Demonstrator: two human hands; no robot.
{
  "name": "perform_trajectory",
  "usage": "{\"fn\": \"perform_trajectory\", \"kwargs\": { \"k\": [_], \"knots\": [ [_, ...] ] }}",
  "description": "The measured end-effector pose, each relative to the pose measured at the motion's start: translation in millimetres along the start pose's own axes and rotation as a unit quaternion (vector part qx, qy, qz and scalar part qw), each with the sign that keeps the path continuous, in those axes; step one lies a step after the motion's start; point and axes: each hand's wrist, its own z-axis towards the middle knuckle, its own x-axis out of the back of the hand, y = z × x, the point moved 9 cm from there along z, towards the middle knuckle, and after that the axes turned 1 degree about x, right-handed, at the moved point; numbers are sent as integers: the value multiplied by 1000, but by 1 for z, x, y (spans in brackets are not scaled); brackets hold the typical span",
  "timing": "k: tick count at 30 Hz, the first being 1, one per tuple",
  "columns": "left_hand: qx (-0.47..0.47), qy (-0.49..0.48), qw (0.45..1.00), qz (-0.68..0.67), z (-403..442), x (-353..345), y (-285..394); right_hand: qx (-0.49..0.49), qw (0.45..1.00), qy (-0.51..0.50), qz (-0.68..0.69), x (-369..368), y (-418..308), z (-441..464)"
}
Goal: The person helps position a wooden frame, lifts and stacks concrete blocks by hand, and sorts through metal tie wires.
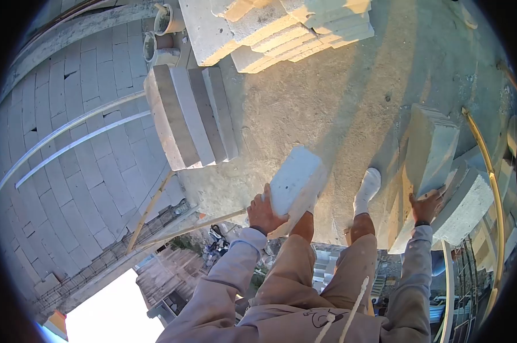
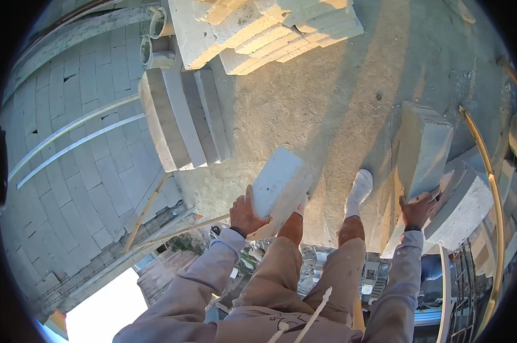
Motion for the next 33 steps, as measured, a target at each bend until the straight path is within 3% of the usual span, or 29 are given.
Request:
{"fn": "perform_trajectory", "kwargs": {
  "k": [2,8,16,25,29,33],
  "knots": [
    [39,-11,999,-30,-13,5,-32,74,996,6,41,23,-40,-15],
    [169,4,977,-128,-68,-2,-166,182,983,-24,-1,93,-160,-71],
    [304,-63,924,-225,-101,-42,-335,312,940,-26,-136,137,-357,-175],
    [359,-154,862,-324,-113,-96,-506,444,862,-105,-223,75,-651,-323],
    [419,-136,798,-412,-140,-106,-552,490,837,-153,-189,31,-784,-379],
    [504,-131,691,-502,-171,-115,-569,530,821,-196,-76,1,-902,-426]
  ]
}}
